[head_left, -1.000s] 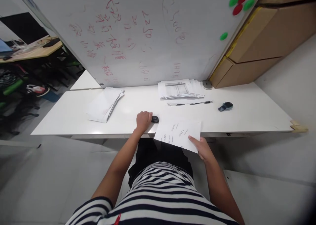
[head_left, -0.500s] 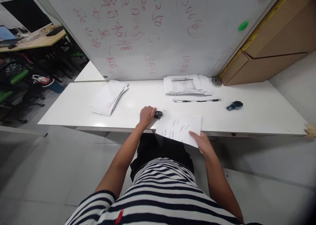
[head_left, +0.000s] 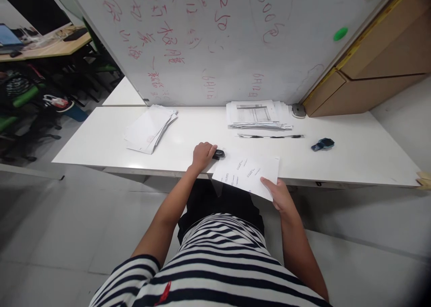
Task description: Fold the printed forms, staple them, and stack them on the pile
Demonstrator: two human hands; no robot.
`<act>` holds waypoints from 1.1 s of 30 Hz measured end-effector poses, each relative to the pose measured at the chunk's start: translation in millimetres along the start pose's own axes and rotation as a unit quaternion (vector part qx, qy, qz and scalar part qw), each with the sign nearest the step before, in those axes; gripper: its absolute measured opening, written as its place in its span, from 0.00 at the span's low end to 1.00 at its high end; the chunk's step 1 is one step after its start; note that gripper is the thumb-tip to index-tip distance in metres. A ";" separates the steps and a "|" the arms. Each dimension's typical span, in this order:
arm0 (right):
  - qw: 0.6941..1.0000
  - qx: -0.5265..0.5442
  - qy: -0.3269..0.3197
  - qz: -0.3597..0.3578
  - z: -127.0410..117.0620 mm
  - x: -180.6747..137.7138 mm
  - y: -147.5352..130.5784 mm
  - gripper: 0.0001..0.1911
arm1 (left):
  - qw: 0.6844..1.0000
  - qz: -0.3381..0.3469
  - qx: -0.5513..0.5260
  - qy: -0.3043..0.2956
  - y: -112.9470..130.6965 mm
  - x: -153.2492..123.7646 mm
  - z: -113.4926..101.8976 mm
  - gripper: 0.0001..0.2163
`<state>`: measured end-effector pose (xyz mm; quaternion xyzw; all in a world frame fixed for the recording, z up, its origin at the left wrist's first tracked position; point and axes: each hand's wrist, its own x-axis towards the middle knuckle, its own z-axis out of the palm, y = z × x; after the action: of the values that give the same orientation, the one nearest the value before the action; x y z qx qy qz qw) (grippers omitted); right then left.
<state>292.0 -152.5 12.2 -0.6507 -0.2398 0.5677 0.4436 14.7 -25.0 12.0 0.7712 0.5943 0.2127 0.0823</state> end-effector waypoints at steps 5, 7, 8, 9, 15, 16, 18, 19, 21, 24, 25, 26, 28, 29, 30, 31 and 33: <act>0.999 -0.013 -0.031 -0.020 9.2 7.4 -2.9 0.16 | 1.000 0.003 0.008 -0.018 4.1 -2.0 -2.9 0.22; 0.999 -0.013 -0.044 -0.018 11.3 11.2 -1.0 0.15 | 1.000 0.002 -0.002 -0.027 6.3 -3.1 -6.8 0.21; 0.999 -0.011 -0.047 -0.016 11.8 12.7 0.1 0.15 | 0.999 0.002 -0.012 -0.031 7.5 -3.4 -9.5 0.21; 0.999 -0.009 -0.048 -0.014 11.9 14.0 1.3 0.15 | 0.999 0.001 -0.025 -0.035 8.8 -3.1 -12.6 0.19; 0.999 0.011 -0.051 -0.012 10.7 16.7 9.2 0.15 | 0.999 -0.035 -0.019 -0.026 23.5 14.3 -26.1 0.17; 0.998 0.013 -0.053 -0.015 10.5 16.8 11.0 0.15 | 0.999 -0.040 -0.007 -0.024 26.8 19.3 -25.1 0.18; 0.998 0.013 -0.055 -0.018 10.2 16.9 14.7 0.16 | 0.998 -0.058 0.016 -0.034 32.8 28.7 -20.0 0.21; 0.998 0.012 -0.057 -0.017 10.1 16.9 16.5 0.16 | 0.996 -0.072 0.028 -0.048 35.2 32.5 -16.3 0.22; 0.998 0.015 -0.060 -0.015 10.5 16.6 19.7 0.16 | 0.991 -0.096 0.054 -0.079 38.4 37.4 -8.6 0.25; 0.998 0.031 -0.060 -0.015 12.0 15.7 22.7 0.17 | 0.987 -0.093 0.091 -0.098 40.0 39.3 0.3 0.26; 0.998 0.036 -0.059 -0.015 12.6 15.3 23.2 0.17 | 0.987 -0.085 0.100 -0.097 40.0 39.2 2.1 0.26; 0.997 0.040 -0.057 -0.014 13.1 14.9 23.6 0.17 | 0.987 -0.079 0.106 -0.096 39.9 39.1 3.4 0.26; 0.998 0.044 -0.053 -0.012 13.9 14.1 23.9 0.17 | 0.987 -0.073 0.108 -0.099 38.7 39.4 4.6 0.26; 0.998 0.044 -0.049 -0.011 14.2 13.5 23.9 0.17 | 0.987 -0.075 0.103 -0.101 37.7 39.9 4.5 0.26; 0.998 0.042 -0.048 -0.009 14.3 12.9 23.9 0.17 | 0.987 -0.081 0.093 -0.107 36.1 40.7 4.0 0.27; 0.998 0.040 -0.047 -0.007 14.4 12.2 23.9 0.17 | 0.986 -0.090 0.077 -0.117 34.1 41.8 3.3 0.28; 0.998 0.035 -0.046 -0.005 14.7 10.6 23.7 0.17 | 0.983 -0.114 0.031 -0.137 29.2 44.4 1.1 0.29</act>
<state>276.0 -151.1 -13.0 -0.6067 -0.2437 0.6026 0.4575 50.0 9.2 32.4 0.7226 0.6677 0.0753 0.1626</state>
